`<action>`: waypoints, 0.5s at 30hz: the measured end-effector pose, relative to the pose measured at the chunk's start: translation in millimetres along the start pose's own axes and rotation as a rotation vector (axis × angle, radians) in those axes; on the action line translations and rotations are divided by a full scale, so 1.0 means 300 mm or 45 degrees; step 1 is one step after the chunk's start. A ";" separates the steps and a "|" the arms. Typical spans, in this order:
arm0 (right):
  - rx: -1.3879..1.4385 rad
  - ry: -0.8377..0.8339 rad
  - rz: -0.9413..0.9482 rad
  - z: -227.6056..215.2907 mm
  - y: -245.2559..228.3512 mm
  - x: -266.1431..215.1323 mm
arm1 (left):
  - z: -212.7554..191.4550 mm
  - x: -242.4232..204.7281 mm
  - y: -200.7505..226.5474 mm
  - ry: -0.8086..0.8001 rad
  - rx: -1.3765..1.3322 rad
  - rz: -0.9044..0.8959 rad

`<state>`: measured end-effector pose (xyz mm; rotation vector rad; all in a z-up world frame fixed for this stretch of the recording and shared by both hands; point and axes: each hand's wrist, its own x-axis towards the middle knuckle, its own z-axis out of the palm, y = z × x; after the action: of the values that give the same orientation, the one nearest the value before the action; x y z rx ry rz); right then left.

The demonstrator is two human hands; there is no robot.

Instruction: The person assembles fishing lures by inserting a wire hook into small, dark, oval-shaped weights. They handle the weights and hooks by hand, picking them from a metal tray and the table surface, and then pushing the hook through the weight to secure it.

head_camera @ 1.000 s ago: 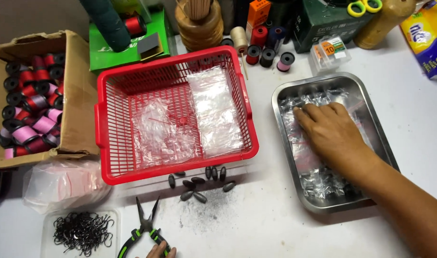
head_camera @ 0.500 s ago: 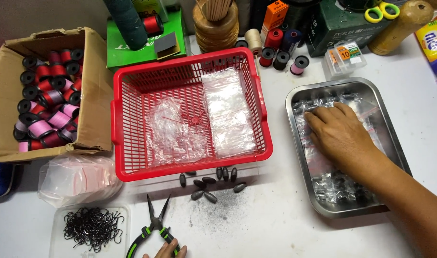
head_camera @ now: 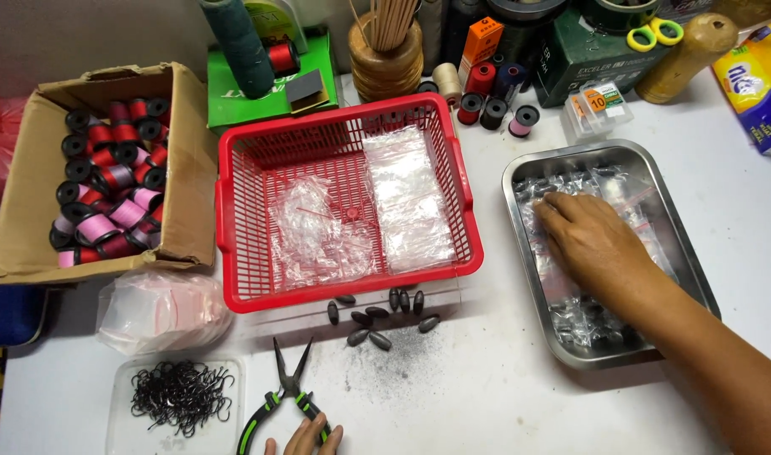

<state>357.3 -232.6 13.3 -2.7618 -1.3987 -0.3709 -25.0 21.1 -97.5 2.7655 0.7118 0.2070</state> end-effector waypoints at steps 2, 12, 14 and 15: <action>0.063 -0.018 0.005 0.019 0.006 -0.015 | -0.037 0.023 0.041 0.330 0.000 0.176; 0.121 0.043 -0.042 0.020 -0.005 -0.028 | -0.203 0.060 0.185 0.386 -0.123 0.187; 0.200 -0.117 0.093 0.025 -0.002 -0.025 | -0.208 0.067 0.195 0.549 -0.135 0.261; 0.205 -0.120 0.084 0.019 0.001 -0.024 | -0.223 0.066 0.200 0.548 -0.131 0.250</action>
<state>354.5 -237.8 6.2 -2.7173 -1.2896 -0.1212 5.5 -4.3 -14.6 2.7123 0.5016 0.8732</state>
